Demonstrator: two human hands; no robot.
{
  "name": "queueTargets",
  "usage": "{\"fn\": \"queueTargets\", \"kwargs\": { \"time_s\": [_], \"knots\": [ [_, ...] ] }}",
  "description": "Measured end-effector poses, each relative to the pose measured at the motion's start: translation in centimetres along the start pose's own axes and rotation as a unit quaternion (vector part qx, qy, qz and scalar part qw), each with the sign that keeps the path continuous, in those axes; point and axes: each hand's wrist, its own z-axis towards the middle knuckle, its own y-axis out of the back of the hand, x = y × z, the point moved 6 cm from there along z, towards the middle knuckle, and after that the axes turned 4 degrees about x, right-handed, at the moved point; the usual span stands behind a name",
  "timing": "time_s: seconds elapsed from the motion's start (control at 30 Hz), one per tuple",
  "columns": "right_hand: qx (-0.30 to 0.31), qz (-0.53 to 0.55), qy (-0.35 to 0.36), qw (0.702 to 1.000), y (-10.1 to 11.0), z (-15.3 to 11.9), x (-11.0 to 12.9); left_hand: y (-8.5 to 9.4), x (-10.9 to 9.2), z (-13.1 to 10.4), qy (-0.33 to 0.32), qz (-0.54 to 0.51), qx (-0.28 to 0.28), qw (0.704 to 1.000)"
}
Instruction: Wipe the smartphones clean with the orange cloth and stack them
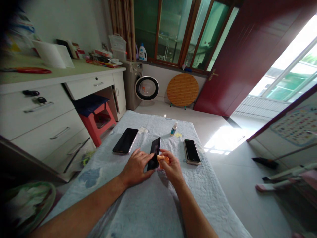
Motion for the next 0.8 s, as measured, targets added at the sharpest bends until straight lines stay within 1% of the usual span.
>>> {"fn": "queueTargets", "kwargs": {
  "time_s": [0.13,0.2,0.33,0.53,0.6,0.67,0.8],
  "knots": [
    [0.017,-0.009,0.018,1.0,-0.2,0.0,0.3,0.4,-0.7,0.0,0.009,0.019,-0.017,1.0],
    [0.026,-0.01,0.021,0.999,-0.3,0.0,0.4,0.4,-0.8,0.1,0.02,0.018,-0.012,1.0],
    [0.038,0.002,0.034,0.999,-0.4,0.0,0.7,-0.2,-0.7,0.1,0.039,0.003,0.013,0.999],
    [0.05,0.015,0.022,0.998,-0.7,-0.2,0.3,-0.4,-0.2,-0.1,0.046,-0.023,0.004,0.999],
    [0.061,0.012,0.014,0.998,-1.1,-0.2,-0.1,-0.3,0.0,-0.1,0.052,-0.029,-0.006,0.998],
    [0.067,0.001,0.012,0.998,-1.5,-0.3,-0.5,-0.2,0.3,-0.2,0.064,-0.043,-0.028,0.997],
    [0.065,-0.041,0.02,0.997,-1.7,-0.3,-0.9,0.2,1.3,-0.2,0.12,-0.111,-0.07,0.984]
  ]
}}
